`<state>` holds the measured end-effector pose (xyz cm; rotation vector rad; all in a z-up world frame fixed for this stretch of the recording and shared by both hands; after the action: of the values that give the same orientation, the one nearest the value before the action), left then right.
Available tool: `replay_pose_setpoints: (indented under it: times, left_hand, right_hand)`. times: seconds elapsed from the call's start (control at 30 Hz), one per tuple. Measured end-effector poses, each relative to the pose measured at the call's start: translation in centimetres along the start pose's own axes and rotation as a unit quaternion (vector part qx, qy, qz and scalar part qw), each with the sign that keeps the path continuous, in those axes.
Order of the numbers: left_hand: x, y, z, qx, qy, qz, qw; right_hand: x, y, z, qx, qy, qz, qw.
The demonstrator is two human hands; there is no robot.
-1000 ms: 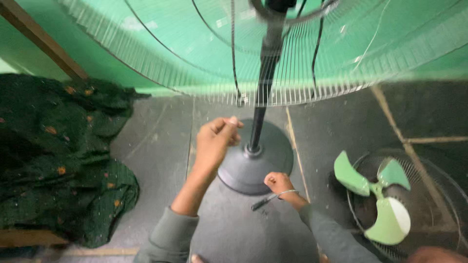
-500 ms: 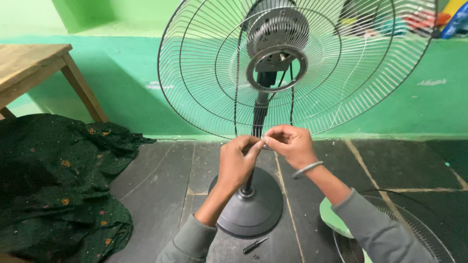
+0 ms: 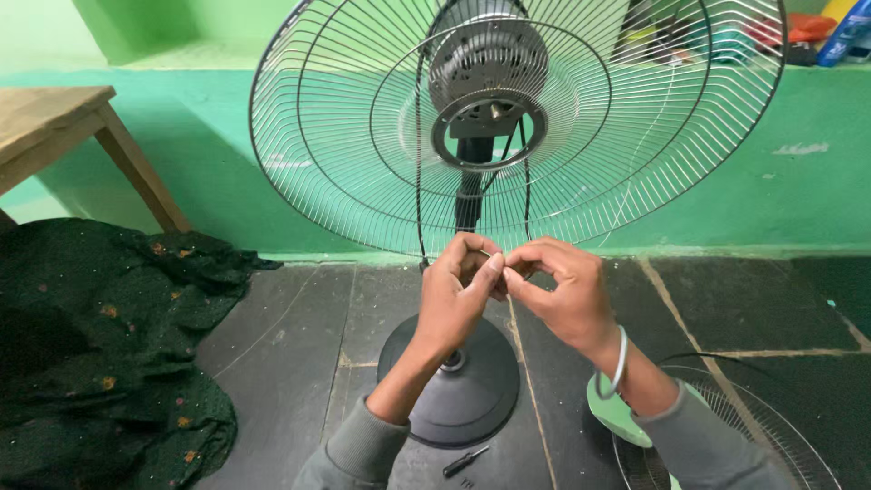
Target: The person reassembles a standing electric fan by attaching the front wire cage to the motor housing and securing it with a screw. The fan blades remain detached and are not installed during the clip.
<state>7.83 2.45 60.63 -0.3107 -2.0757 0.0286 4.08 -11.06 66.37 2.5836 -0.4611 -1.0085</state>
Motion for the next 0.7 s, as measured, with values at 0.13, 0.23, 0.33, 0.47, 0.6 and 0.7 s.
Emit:
replay_pose_setpoints:
  times: [0.13, 0.23, 0.33, 0.47, 0.6, 0.7]
  left_hand:
    - [-0.1, -1.0, -0.3, -0.043, -0.013, 0.048, 0.998]
    - [0.3, -1.8, -0.1, -0.074, -0.027, 0.071, 0.994]
    - [0.5, -2.2, 0.0, -0.092, -0.016, 0.089, 0.992]
    - [0.7, -2.1, 0.0, -0.074, -0.007, 0.114, 0.991]
    - [1.1, -1.6, -0.4, -0.034, -0.013, 0.11, 0.993]
    - [2.4, -1.2, 0.0, -0.017, -0.055, 0.062, 0.996]
  right_hand:
    - [0.9, 0.7, 0.2, -0.013, -0.028, -0.051, 0.998]
    - [0.7, 1.1, 0.3, -0.028, -0.027, -0.103, 0.994]
    - [-1.1, 1.6, 0.1, -0.036, 0.028, -0.089, 0.995]
    - [-3.3, 2.4, -0.1, -0.002, 0.06, 0.032, 0.998]
    - [-5.3, 2.9, -0.6, 0.015, 0.089, 0.07, 0.993]
    - [-5.7, 3.1, -0.9, 0.012, 0.076, 0.066, 0.995]
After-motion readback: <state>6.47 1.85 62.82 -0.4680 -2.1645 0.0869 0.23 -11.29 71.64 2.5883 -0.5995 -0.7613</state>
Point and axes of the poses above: each hand's wrist, its own z-axis away from the middle knuckle, its own y-axis out of the back of the hand, x = y × z, the point moved 9 cm from there along -z, towards the middle knuckle, and after that the axes turned 2 degrees about -y, right-handed, at the moved point
